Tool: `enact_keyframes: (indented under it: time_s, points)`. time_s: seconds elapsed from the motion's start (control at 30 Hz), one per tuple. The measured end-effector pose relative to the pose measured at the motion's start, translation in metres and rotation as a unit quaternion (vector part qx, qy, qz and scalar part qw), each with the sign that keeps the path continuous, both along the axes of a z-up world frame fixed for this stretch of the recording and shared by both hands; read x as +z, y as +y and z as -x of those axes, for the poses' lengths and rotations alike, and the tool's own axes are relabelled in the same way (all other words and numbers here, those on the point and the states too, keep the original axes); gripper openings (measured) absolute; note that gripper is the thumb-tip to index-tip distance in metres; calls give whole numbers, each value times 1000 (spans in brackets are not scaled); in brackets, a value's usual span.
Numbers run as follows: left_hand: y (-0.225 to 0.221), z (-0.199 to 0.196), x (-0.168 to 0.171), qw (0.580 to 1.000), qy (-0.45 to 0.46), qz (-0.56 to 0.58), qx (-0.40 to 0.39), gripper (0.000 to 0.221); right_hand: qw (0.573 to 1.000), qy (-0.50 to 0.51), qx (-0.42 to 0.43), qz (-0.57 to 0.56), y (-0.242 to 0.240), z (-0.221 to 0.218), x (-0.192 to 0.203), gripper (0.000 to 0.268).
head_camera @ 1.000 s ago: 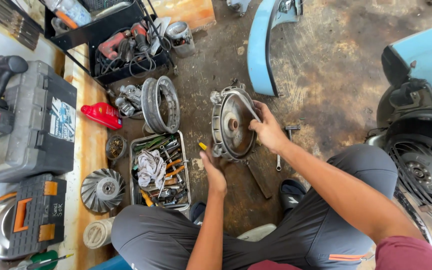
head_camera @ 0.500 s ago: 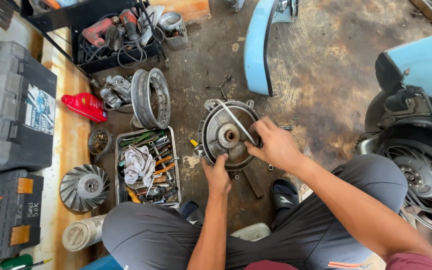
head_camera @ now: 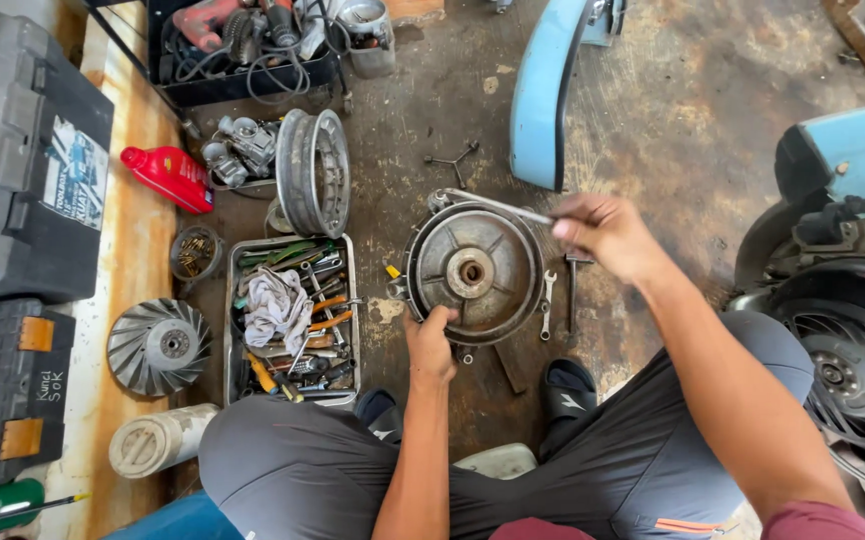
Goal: Disassembling a motorcycle engine component using various hand tools
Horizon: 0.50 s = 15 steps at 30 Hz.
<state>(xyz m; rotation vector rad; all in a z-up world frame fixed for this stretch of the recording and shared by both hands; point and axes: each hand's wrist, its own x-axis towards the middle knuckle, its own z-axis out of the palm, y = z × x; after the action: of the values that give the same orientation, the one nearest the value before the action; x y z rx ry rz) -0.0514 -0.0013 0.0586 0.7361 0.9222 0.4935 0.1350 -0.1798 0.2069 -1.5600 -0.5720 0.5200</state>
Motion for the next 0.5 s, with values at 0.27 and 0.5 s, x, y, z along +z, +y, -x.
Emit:
enact_keyframes:
  time_s: [0.27,0.5]
  points:
    - [4,49,112,926,26,-334,-176,53,926,271,-189,-182,38,-28,12,11]
    - [19,69,118,879,21,-423,-218,79,948,192,-201,-153,71,-23,12,17]
